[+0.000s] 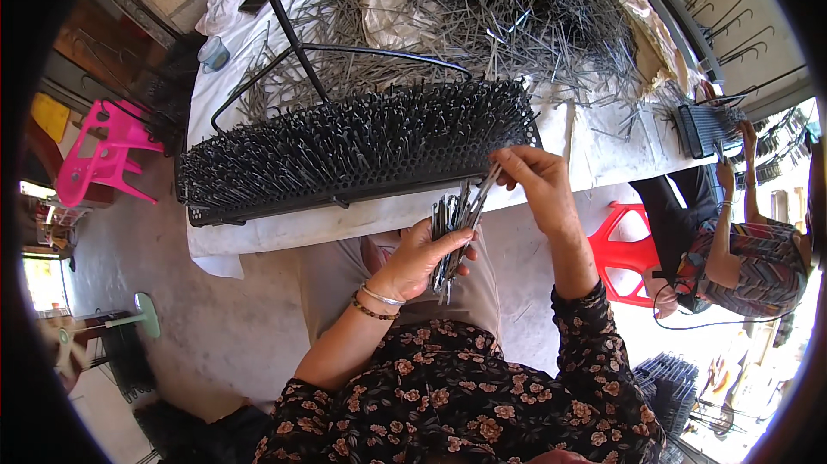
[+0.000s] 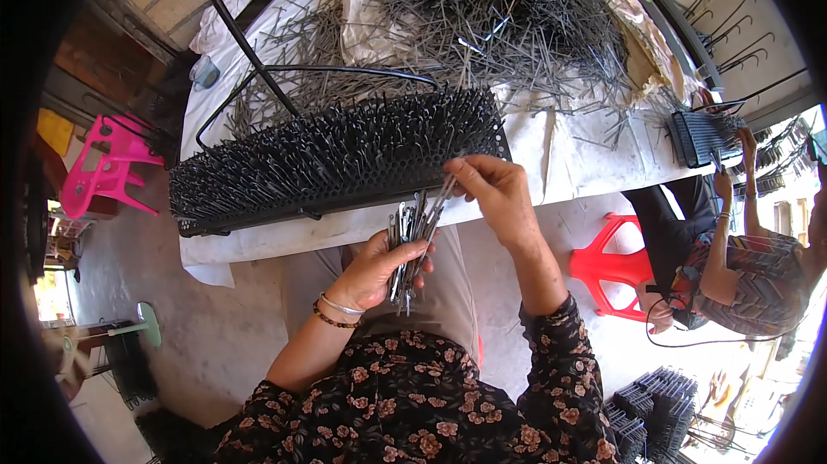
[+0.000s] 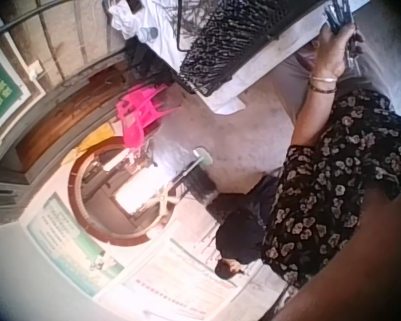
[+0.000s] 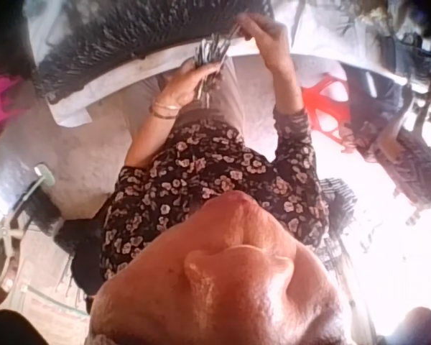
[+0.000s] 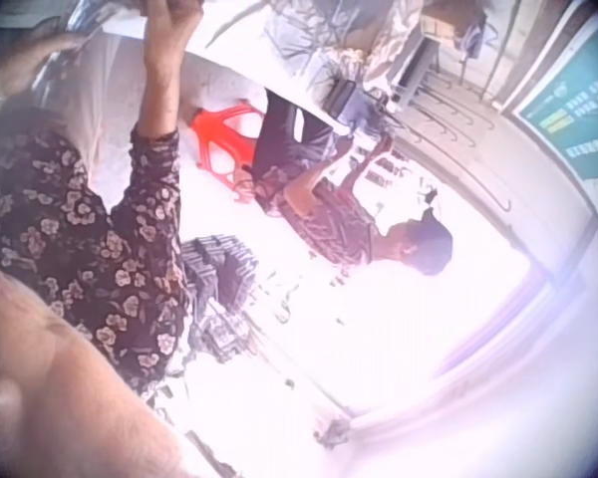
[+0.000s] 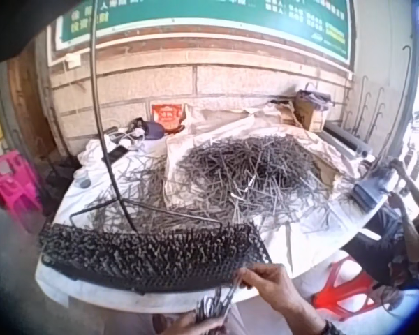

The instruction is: The person inserts metal pins into the holes of a perforated frame by hand, gathers additional metal pins from a pile on the table, and inserts the pins into the frame.

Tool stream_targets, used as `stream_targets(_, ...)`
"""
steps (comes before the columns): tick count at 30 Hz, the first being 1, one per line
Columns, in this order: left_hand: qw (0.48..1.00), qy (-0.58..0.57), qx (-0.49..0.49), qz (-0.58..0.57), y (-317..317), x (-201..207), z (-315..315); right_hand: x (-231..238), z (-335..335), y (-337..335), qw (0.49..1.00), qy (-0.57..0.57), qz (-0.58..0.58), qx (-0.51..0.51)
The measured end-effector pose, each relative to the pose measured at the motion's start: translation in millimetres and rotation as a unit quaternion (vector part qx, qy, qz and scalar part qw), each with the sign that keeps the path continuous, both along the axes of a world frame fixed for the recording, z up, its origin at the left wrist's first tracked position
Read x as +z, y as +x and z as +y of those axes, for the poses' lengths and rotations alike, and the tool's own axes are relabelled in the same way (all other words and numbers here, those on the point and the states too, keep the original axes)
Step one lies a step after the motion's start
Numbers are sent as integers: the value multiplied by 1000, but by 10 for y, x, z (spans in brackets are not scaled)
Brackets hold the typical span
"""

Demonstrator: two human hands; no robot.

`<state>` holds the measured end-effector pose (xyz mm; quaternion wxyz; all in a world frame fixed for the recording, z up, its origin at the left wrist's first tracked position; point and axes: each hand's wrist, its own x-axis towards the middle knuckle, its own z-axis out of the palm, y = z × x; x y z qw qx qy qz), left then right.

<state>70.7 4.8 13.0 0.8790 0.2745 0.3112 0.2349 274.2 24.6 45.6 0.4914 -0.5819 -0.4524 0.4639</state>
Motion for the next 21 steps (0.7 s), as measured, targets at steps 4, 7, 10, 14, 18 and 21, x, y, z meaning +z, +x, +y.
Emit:
stream_targets(4,1000,-10,2,-5,-36,-54,1,175,8,98,991,98,-9,-88)
stream_targets(7,999,-34,31,-13,-25,-73,15,275,-77,102,998,58,16,14)
stream_targets(10,998,-37,36,-39,27,-78,21,164,-170,-167,992,-2,-56,111)
stream_targets(14,999,-10,42,-30,44,-64,-26,39,-171,-254,990,-16,-58,127)
stream_targets(18,999,-21,27,-13,28,-142,-14,61,-189,-233,990,-41,-79,110)
stream_targets(21,999,-36,38,-7,29,-151,-16,69,-217,-197,993,-54,-73,81)
